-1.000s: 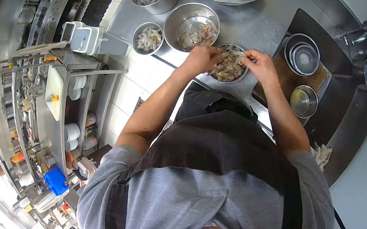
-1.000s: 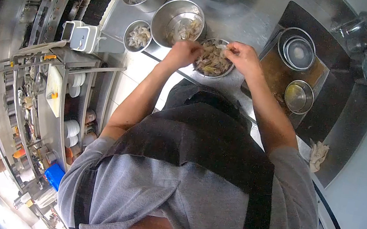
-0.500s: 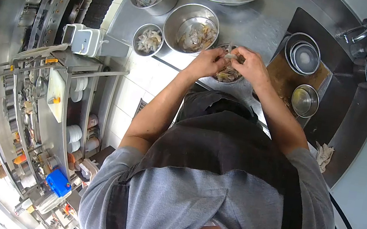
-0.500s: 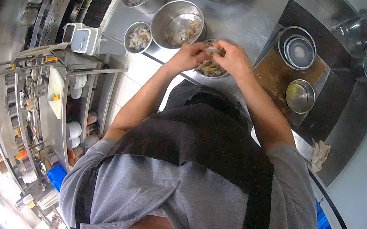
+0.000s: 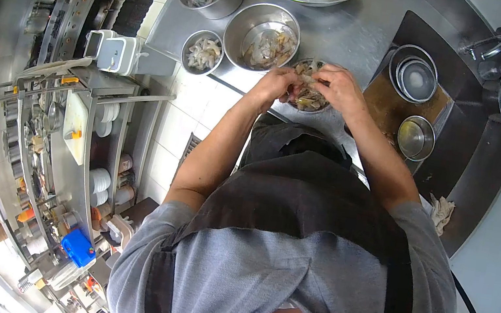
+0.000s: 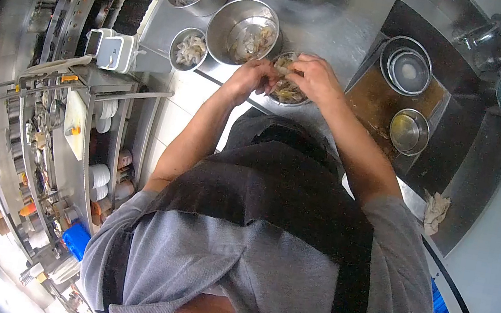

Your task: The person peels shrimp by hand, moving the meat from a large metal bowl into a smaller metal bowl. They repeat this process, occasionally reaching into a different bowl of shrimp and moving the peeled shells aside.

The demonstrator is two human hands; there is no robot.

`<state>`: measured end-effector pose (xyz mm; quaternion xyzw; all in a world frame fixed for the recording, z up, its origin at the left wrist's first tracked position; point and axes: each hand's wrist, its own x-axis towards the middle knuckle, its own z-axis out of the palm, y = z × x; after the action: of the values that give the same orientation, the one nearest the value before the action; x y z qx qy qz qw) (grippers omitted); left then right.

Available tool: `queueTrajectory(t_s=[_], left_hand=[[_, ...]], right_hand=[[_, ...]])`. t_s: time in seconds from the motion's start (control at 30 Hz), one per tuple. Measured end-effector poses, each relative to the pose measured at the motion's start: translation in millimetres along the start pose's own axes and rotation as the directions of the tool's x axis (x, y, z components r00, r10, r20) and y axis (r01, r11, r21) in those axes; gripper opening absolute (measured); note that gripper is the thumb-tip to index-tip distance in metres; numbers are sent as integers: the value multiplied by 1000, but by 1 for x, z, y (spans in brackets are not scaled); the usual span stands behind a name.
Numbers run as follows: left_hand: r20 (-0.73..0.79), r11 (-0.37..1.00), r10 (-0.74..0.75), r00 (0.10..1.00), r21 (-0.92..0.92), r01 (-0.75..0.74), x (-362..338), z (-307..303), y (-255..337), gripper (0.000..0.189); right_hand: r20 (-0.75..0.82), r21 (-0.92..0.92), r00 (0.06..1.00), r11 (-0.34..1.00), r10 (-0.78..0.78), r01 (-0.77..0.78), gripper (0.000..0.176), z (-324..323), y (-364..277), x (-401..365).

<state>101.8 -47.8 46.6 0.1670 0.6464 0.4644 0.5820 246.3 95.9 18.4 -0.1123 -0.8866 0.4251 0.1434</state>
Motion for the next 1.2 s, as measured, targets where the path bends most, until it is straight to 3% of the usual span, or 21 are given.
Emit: queueTrajectory(t_s=[0.13,0.2,0.33,0.4,0.47,0.53,0.6,0.63,0.73,0.8,0.87,0.93,0.97,1.0,1.03,1.07,1.1,1.17,1.2], left_hand=[[-1,1000,-5,1000,-29,5,0,1,-3,16],[-4,999,7,1000,-51,-7,-2,0,1,16],[-5,996,4,1000,-92,-4,-4,-7,2,15],[-6,993,2,1000,-115,-3,-1,-9,-4,15],[-7,991,5,1000,-137,-6,2,-13,-8,15],[-45,978,-86,995,-193,76,0,-17,-5,15],[-48,988,-78,996,-136,71,-2,-18,0,16],[-50,994,-76,996,-83,72,-4,-19,1,18],[4,986,-73,997,-150,73,1,-20,2,17],[46,976,-62,997,-207,70,-2,-17,6,17],[-51,979,3,999,-202,-13,-12,-14,16,15],[-206,984,165,965,-36,-176,-18,-44,23,13],[-301,967,218,928,-60,-247,-24,-60,29,12],[-412,957,254,875,-27,-290,-28,-77,35,12],[-490,949,311,814,117,-292,-28,-100,37,16],[-571,938,344,745,239,-250,-18,-127,31,22],[-623,938,287,728,338,-80,-13,-155,27,29],[-655,706,446,609,676,210,10,-213,-4,37],[-660,709,446,604,673,212,14,-229,-12,37]], right_hand=[[-43,-133,997,989,-69,63,22,9,3,2],[-98,23,993,998,58,-56,20,13,2,2],[-112,86,993,996,28,-19,18,12,3,2],[-91,-38,989,992,-120,117,19,10,6,2],[-37,-140,990,981,-139,133,19,7,6,1],[22,-234,988,960,-153,154,18,9,9,-2],[47,-311,997,947,-64,75,17,12,16,-5],[53,-307,996,948,-66,79,17,14,15,-6],[-6,-251,999,967,-37,34,21,17,11,-4],[-44,20,996,997,74,-73,24,19,6,-2],[-56,12,995,997,81,-80,23,13,1,-5],[-65,9,994,996,84,-84,23,10,-2,-8],[-68,-40,996,997,62,-64,23,7,1,-11],[-68,-90,997,995,33,-39,24,5,3,-12],[-61,-88,998,996,21,-27,24,5,7,-13],[-71,-106,997,994,0,-8,23,7,12,-16],[-81,-125,997,992,-21,11,23,9,14,-16],[-77,-132,997,991,-13,3,23,10,11,-16],[-82,-143,997,989,12,-23,25,10,9,-17]])
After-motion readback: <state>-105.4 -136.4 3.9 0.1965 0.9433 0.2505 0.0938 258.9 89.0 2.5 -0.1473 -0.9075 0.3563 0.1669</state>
